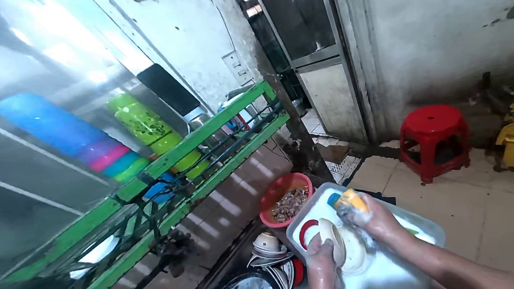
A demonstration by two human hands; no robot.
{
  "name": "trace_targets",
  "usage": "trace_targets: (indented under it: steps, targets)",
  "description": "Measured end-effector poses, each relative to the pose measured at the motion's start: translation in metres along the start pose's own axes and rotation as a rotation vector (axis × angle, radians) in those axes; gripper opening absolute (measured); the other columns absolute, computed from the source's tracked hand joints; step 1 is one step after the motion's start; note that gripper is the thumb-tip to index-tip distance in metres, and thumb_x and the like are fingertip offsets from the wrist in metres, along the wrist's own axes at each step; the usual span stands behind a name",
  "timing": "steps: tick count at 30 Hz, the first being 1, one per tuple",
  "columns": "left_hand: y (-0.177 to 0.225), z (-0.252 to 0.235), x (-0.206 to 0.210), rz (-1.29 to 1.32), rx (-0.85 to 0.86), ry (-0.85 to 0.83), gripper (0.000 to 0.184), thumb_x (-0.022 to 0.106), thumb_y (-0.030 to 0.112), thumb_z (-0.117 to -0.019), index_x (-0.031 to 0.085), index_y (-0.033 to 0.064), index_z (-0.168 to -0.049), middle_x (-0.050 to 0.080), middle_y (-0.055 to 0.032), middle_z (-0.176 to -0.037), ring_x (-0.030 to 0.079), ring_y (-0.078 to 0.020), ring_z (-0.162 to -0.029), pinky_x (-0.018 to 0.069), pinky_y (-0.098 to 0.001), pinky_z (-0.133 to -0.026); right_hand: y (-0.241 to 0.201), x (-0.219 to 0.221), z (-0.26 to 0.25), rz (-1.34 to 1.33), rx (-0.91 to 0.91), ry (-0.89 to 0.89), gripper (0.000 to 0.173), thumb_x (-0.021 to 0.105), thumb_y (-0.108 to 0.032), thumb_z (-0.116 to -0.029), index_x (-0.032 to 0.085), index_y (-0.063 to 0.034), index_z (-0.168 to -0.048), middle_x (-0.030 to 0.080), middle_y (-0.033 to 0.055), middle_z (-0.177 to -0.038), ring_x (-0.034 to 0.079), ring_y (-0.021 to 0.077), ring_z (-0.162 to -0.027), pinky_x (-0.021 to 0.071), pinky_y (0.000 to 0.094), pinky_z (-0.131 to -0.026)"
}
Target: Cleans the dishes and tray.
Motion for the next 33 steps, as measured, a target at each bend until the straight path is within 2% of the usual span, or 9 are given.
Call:
trace_targets:
  steps: [4,9,13,18,21,24,26,30,33]
  targets:
    - [0.013,0.025,0.018,0.017,0.060,0.011,0.019,0.042,-0.001,-0.1033,0.055,-0.0077,-0.117,0.064,-0.0102,-0.092,0.064,-0.0106,-0.080,0.0562,-0.0284,-0.075,-0.017,0.043,0.023,0.009,-0.291,0.024,0.071,0.070,-0.023,-0.0888,0.045,-0.0034,-0.152,0.058,0.0203,-0.142,0.058,0.0323,-0.130,0.0457,0.0488,-0.111]
    - [0.021,0.043,0.022,-0.216,0.098,-0.034,0.033,0.053,0.004,-0.1022,0.057,-0.0079,-0.133,0.066,-0.0197,-0.124,0.066,-0.0179,-0.108,0.0535,-0.0342,-0.097,-0.003,0.023,-0.036,-0.027,0.072,0.000,0.057,0.070,-0.022,-0.0978,0.050,0.0009,-0.145,0.061,0.0280,-0.133,0.059,0.0416,-0.126,0.0446,0.0577,-0.108]
    - [0.014,0.018,0.004,-0.171,0.167,0.002,0.024,0.050,-0.002,-0.0983,0.060,-0.0095,-0.118,0.068,-0.0154,-0.102,0.067,-0.0140,-0.092,0.0566,-0.0311,-0.085,-0.027,0.054,0.016,0.118,-0.192,-0.051,0.060,0.066,-0.028,-0.0962,0.049,-0.0055,-0.149,0.061,0.0194,-0.138,0.061,0.0331,-0.127,0.0472,0.0519,-0.109]
    - [0.017,0.034,0.006,-0.245,0.139,-0.089,0.036,0.054,0.002,-0.0991,0.057,-0.0097,-0.133,0.065,-0.0202,-0.125,0.065,-0.0159,-0.111,0.0527,-0.0318,-0.099,-0.002,0.034,-0.022,-0.168,0.039,-0.091,0.062,0.068,-0.018,-0.0989,0.041,-0.0004,-0.151,0.059,0.0279,-0.136,0.059,0.0387,-0.125,0.0462,0.0542,-0.106]
    - [0.017,0.038,0.012,-0.123,0.143,-0.209,0.043,0.059,0.001,-0.0917,0.055,-0.0107,-0.133,0.068,-0.0160,-0.119,0.068,-0.0128,-0.105,0.0565,-0.0293,-0.093,-0.006,0.018,-0.038,-0.179,0.045,-0.045,0.058,0.069,-0.017,-0.0975,0.046,-0.0046,-0.148,0.061,0.0235,-0.132,0.061,0.0355,-0.119,0.0492,0.0548,-0.101]
    - [-0.003,0.026,0.011,-0.014,-0.109,-0.265,0.043,0.064,-0.011,-0.0840,0.053,-0.0065,-0.125,0.069,-0.0118,-0.101,0.069,-0.0147,-0.089,0.0603,-0.0320,-0.080,-0.042,0.047,-0.003,0.283,-0.273,-0.118,0.051,0.074,-0.026,-0.0916,0.059,-0.0090,-0.137,0.068,0.0190,-0.121,0.066,0.0364,-0.114,0.0522,0.0596,-0.097]
    - [-0.005,0.025,0.005,0.030,-0.173,-0.204,0.033,0.061,-0.013,-0.0877,0.053,-0.0030,-0.118,0.067,-0.0069,-0.092,0.067,-0.0115,-0.082,0.0593,-0.0298,-0.074,-0.058,0.066,0.019,0.379,-0.407,-0.219,0.056,0.073,-0.023,-0.0881,0.059,-0.0127,-0.141,0.066,0.0168,-0.129,0.060,0.0350,-0.124,0.0450,0.0568,-0.106]
    - [0.004,0.024,0.006,-0.003,-0.005,-0.184,0.056,0.069,-0.012,-0.0700,0.056,-0.0099,-0.124,0.070,-0.0122,-0.102,0.070,-0.0132,-0.091,0.0607,-0.0297,-0.081,-0.018,0.034,-0.031,-0.052,-0.071,-0.085,0.059,0.072,-0.017,-0.0958,0.047,-0.0025,-0.147,0.063,0.0271,-0.128,0.063,0.0406,-0.116,0.0497,0.0587,-0.099]
    - [0.003,0.023,0.012,-0.017,-0.105,-0.258,0.043,0.072,-0.009,-0.0740,0.059,-0.0065,-0.115,0.071,-0.0094,-0.094,0.070,-0.0136,-0.085,0.0610,-0.0311,-0.077,-0.030,0.027,-0.021,0.158,-0.139,-0.062,0.056,0.072,-0.023,-0.0956,0.051,-0.0040,-0.143,0.067,0.0243,-0.121,0.066,0.0402,-0.111,0.0522,0.0603,-0.095]
Point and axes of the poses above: each hand's wrist, its own z-axis away from the middle knuckle, its own x-axis out of the palm, y = z × x, the point moved 9 cm from there along -z, towards the middle knuckle
